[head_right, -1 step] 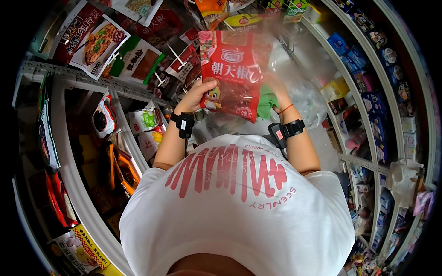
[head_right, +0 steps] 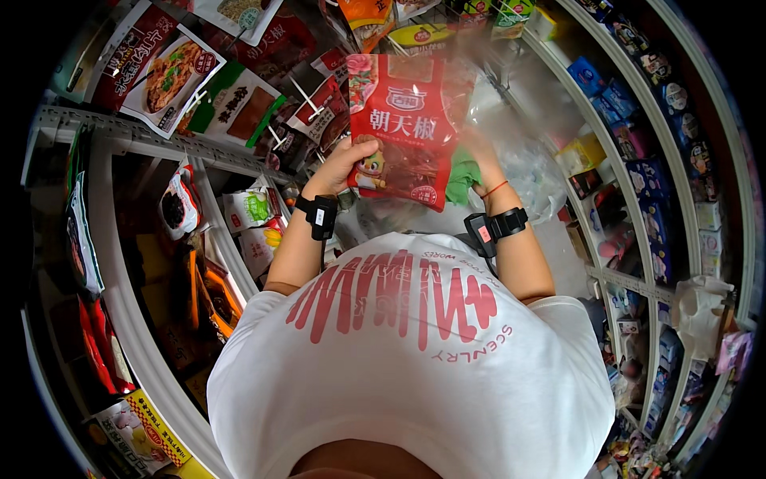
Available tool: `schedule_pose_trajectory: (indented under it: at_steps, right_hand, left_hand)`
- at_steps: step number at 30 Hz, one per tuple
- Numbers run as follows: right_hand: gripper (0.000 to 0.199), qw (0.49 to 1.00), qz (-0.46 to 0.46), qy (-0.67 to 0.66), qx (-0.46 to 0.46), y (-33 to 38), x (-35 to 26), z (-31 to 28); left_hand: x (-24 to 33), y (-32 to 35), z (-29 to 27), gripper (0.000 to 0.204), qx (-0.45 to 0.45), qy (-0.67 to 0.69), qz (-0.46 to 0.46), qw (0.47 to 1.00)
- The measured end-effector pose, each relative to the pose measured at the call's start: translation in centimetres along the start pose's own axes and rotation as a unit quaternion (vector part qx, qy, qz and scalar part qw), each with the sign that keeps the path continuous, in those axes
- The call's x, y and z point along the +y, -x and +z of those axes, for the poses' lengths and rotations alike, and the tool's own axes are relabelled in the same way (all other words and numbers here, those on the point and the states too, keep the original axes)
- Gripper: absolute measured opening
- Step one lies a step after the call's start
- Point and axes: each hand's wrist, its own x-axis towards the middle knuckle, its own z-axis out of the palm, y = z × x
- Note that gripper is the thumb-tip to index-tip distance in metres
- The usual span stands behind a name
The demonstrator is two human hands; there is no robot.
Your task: The person wipes the front of various packaged food items on a store shelf using a green cloth. They handle multiple red and orange snack packets, cleaning the surface of each one individually before placing them back on the shelf.
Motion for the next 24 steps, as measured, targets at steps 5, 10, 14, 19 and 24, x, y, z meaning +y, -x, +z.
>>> schedule_pose_trajectory:
  at_steps: [5,10,14,19,24]
  right_hand:
    - [0.025,0.992,-0.066,0.054,0.095,0.0,-2.1,0.0]
    - [0.028,0.939,-0.258,0.011,0.225,0.8,-7.2,2.4]
    - [0.046,0.828,-0.354,0.394,0.183,2.1,-8.0,8.5]
    - [0.052,0.779,-0.386,0.493,0.032,0.7,-3.7,11.2]
    - [0.048,0.791,-0.304,0.48,-0.228,3.0,-4.7,13.6]
  left_hand:
    - [0.4,0.7,0.9,0.032,0.029,-0.032,0.017,0.999]
    - [-0.7,0.4,0.0,0.024,0.067,-0.068,0.059,0.994]
    - [-0.9,0.5,0.5,0.023,0.075,-0.134,-0.009,0.988]
    - [-1.7,-0.6,1.8,0.021,0.042,-0.251,0.111,0.961]
    - [-3.2,-1.0,-1.9,0.026,0.1,-0.216,0.132,0.962]
